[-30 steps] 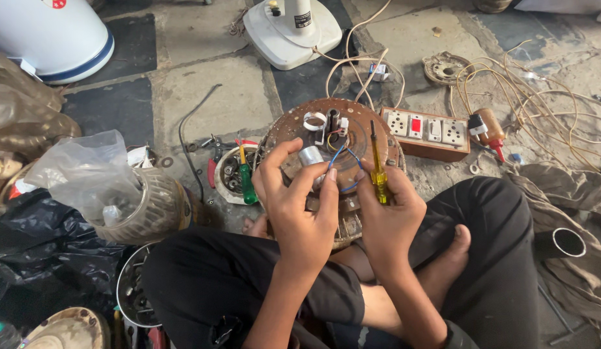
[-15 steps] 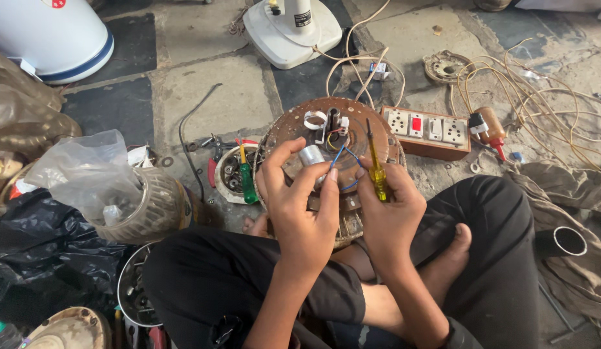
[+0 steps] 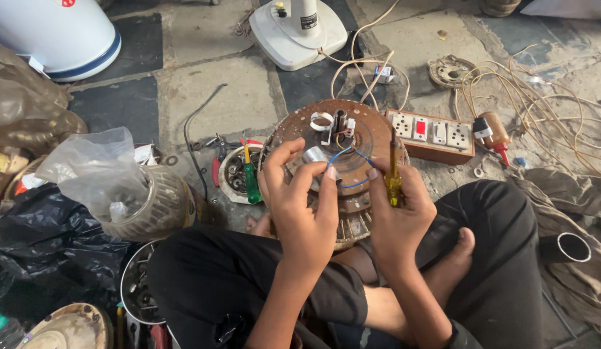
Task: The person sits on the floor and works on a circular electrical component, likely a fan motor, using a screwdriver to tighten connections and handling yellow wires. They connect the wires to a power strip and manipulate the component's internal wiring.
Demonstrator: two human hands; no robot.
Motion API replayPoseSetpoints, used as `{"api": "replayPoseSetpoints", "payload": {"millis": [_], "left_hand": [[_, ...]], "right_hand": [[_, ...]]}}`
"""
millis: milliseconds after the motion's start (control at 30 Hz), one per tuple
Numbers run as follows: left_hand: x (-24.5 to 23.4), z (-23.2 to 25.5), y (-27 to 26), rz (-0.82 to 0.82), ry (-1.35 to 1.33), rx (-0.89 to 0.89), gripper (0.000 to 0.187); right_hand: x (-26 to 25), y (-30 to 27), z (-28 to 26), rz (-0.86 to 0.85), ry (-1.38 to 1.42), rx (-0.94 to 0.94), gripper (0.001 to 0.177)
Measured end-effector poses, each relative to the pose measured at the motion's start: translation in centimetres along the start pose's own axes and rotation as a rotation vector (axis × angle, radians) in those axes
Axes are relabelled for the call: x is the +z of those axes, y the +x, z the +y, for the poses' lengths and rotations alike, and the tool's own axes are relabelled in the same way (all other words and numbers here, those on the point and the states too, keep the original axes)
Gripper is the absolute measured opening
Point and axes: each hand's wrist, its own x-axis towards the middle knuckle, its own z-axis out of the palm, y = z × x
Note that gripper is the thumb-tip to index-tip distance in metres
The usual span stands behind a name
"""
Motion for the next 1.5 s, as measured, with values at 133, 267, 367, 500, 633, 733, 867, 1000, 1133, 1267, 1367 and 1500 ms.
{"api": "replayPoseSetpoints", "payload": {"millis": [133, 267, 367, 500, 633, 733, 867, 1000, 1133, 1267, 1367, 1500], "left_hand": [[0.1, -0.2, -0.1, 0.01, -0.003, -0.023, 0.01], [0.1, -0.4, -0.1, 0.061, -0.018, -0.035, 0.01], [0.1, -0.4, 0.0, 0.073, -0.044, -0.046, 0.011], [0.0, -0.1, 0.0, -0.003, -0.079, -0.027, 0.011], [-0.3, 0.2, 0.3, -0.107, -0.114, 0.067, 0.01], [-0.6, 0.5, 0.5, -0.12, -0.078, 0.129, 0.008], [-1.1, 0.5, 0.8, -0.14, -0.082, 0.14, 0.008], [-1.2, 0.5, 0.9, -0.142, 0.019, 0.197, 0.013], [-0.9, 0.6, 1.1, -0.062, 0.086, 0.19, 0.014], [-0.8, 0.0, 0.9, 0.054, 0.148, 0.153, 0.015], [-0.7, -0.6, 1.0, 0.107, 0.155, 0.111, 0.015], [-0.7, -0.7, 1.0, 0.071, 0.129, 0.062, 0.013]], "right_hand": [[0.0, -0.1, 0.5, 0.001, 0.152, 0.151, 0.011], [-0.1, 0.0, 0.9, 0.035, 0.358, 0.29, 0.011], [-0.2, 0.3, 1.4, 0.051, 0.454, 0.36, 0.012], [-1.0, 0.1, 1.8, -0.011, 0.538, 0.43, 0.013], [-1.5, -0.3, 2.2, -0.029, 0.569, 0.601, 0.014], [-1.8, -0.6, 2.6, -0.07, 0.635, 0.606, 0.016], [-1.8, -1.1, 3.6, -0.074, 0.608, 0.613, 0.015], [-1.9, -1.3, 4.6, -0.122, 0.468, 0.537, 0.012], [-1.6, -1.0, 5.3, -0.145, 0.355, 0.494, 0.011], [-1.4, -1.3, 5.8, -0.172, 0.326, 0.419, 0.009], [-1.4, -1.1, 6.1, -0.168, 0.389, 0.436, 0.009], [-1.4, -1.3, 5.9, -0.164, 0.421, 0.451, 0.01]]}}
